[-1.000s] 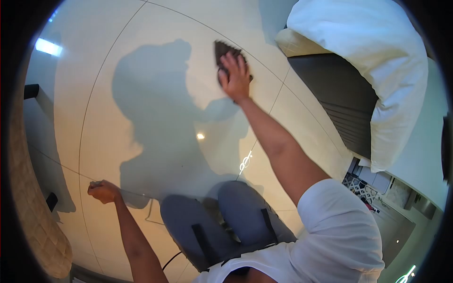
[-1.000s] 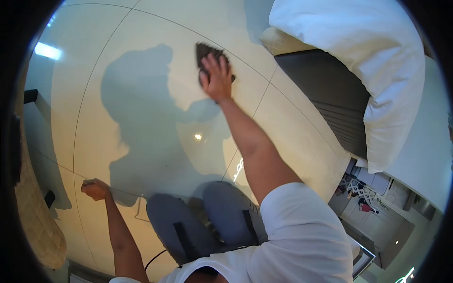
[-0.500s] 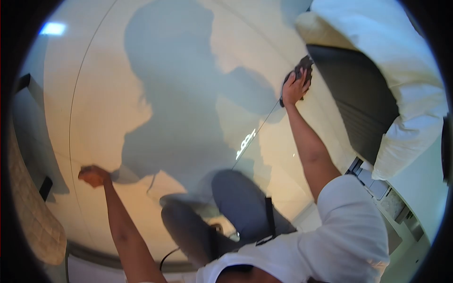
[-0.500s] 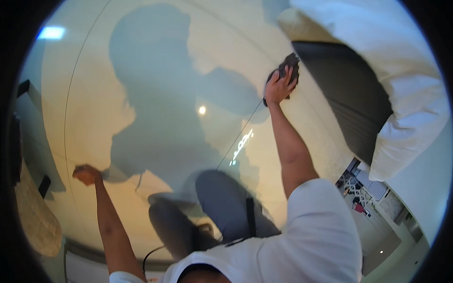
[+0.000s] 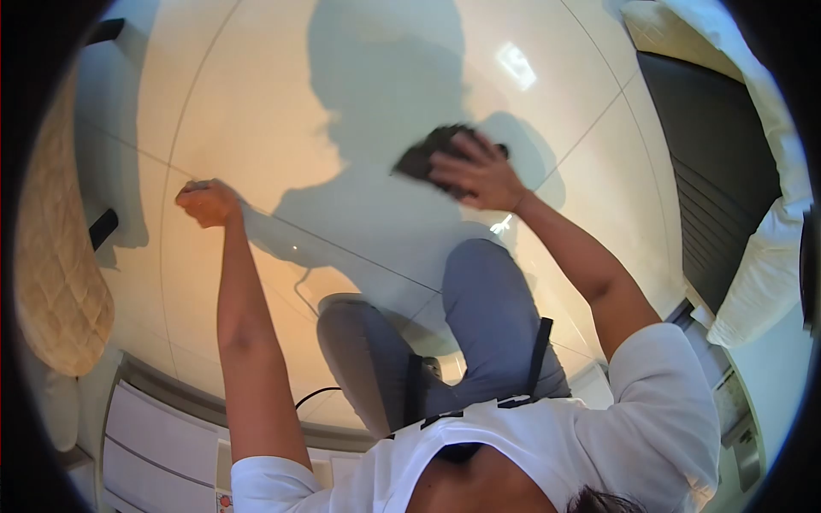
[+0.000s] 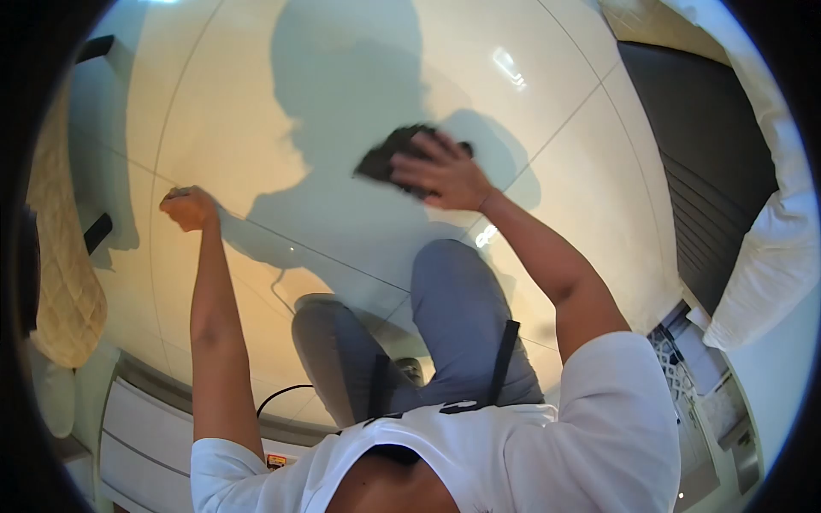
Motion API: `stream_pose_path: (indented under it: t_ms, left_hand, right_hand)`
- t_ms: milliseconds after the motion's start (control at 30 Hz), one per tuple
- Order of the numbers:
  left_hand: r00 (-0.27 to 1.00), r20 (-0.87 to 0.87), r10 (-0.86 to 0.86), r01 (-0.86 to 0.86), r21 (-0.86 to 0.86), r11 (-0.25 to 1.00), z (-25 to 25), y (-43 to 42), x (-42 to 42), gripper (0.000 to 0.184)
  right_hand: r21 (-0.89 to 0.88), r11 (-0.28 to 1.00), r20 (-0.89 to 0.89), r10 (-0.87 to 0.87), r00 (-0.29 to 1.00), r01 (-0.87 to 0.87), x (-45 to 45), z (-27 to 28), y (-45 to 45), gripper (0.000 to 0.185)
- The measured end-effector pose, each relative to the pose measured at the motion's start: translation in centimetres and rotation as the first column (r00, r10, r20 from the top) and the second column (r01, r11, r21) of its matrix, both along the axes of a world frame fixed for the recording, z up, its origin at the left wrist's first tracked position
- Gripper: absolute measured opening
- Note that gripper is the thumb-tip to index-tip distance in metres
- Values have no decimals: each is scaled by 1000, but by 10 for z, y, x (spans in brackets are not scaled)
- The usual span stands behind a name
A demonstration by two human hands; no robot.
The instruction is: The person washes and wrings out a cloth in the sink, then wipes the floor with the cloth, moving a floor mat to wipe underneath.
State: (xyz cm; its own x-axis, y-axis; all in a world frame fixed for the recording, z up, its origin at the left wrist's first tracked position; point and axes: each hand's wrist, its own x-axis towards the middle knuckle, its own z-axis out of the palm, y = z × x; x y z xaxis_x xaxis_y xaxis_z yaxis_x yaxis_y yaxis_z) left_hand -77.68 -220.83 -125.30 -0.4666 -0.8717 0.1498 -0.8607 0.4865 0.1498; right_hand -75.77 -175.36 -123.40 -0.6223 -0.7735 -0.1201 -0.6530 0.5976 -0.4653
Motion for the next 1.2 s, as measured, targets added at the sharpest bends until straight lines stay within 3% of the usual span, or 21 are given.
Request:
stream_pose_path:
  t_ms: [67, 100, 133, 167, 233, 300, 367, 400, 433, 467, 567, 633, 700, 767, 833, 900, 967, 1033, 1100, 1167, 1200]
  left_hand:
    - [999, -43, -8, 10, 53, 999, -1, -2, 2, 23]
    - [998, -70, 6, -1, 78, 997, -6, -10, 5, 21]
    - [980, -180, -88, 104, 83, 991, -16, -21, 16, 17]
    - [941, -286, -180, 209, 73, 975, -22, -32, 25, 14]
    - [831, -508, -229, 384, 225, 895, 4, -33, 45, 9]
    - [847, -461, -265, 381, 178, 907, 18, -47, 73, 6]
    - [869, -467, -166, 300, 228, 926, 30, -66, 108, 6]
    - [889, -441, -124, 242, 223, 944, 32, -80, 128, 7]
    - [908, -413, -76, 182, 224, 957, 33, -95, 149, 7]
    - [935, -350, -53, 118, 167, 979, 31, -112, 172, 8]
    - [980, -188, 57, -40, 95, 995, 30, -160, 229, 6]
    - [974, -210, 86, -74, 65, 995, 24, -187, 261, 6]
    - [975, -206, 88, -80, 45, 996, 19, -212, 283, 7]
    - [966, -230, 116, -101, 78, 992, 12, -221, 294, 8]
    - [975, -197, 106, -93, 75, 993, 8, -221, 294, 13]
    - [968, -211, 135, -115, 105, 988, 11, -221, 294, 17]
    - [947, -280, 155, -103, 189, 976, 9, -225, 297, 18]
    - [943, -292, 161, -97, 223, 970, 9, -226, 301, 19]
    - [934, -319, 163, -84, 249, 965, 9, -229, 301, 20]
    - [978, -146, 149, -106, 263, 959, 7, -230, 301, 23]
    - [973, -152, 173, -130, 256, 958, 6, -233, 301, 23]
  right_hand:
    - [-33, 938, -155, -347, 925, 346, -25, -16, 8, 54]
    - [-132, 832, -247, -554, 795, 538, -39, -22, 9, 50]
    - [-149, 723, -363, -674, 643, 674, -46, -23, 2, 49]
    - [-189, 588, -460, -760, 458, 786, -49, -23, -11, 47]
    - [-107, 536, -486, -763, 426, 838, -35, -13, -46, 46]
    - [-128, 729, -385, -662, 644, 673, 2, -8, -94, 46]
    - [51, 869, -181, -477, 860, 492, 51, 7, -156, 47]
    - [-12, 965, -266, -257, 929, 263, 68, 3, -179, 50]
    - [80, 996, -148, -29, 989, 41, 75, 13, -206, 54]
    - [44, 994, -161, 110, 981, -104, 72, 14, -231, 57]
    - [17, 994, -222, 111, 969, -110, 25, 10, -311, 57]
    - [72, 996, -397, -22, 918, 55, -13, 3, -370, 58]
    - [17, 964, -513, -220, 830, 266, -64, -32, -430, 58]
    - [-43, 921, -506, -354, 786, 387, -102, -34, -486, 58]
    - [30, 926, -342, -343, 875, 375, -118, -17, -533, 58]
    - [56, 966, -375, -214, 902, 252, -105, -25, -567, 58]
    - [270, 962, -460, 83, 884, 51, -61, -33, -598, 58]
    - [34, 991, -401, 129, 907, -126, 2, -29, -620, 56]
    - [-44, 956, -351, 257, 900, -290, 57, -8, -639, 54]
    - [-70, 937, -348, 297, 889, -341, 75, -5, -665, 53]
    - [-101, 922, -339, 321, 884, -374, 80, -5, -683, 52]
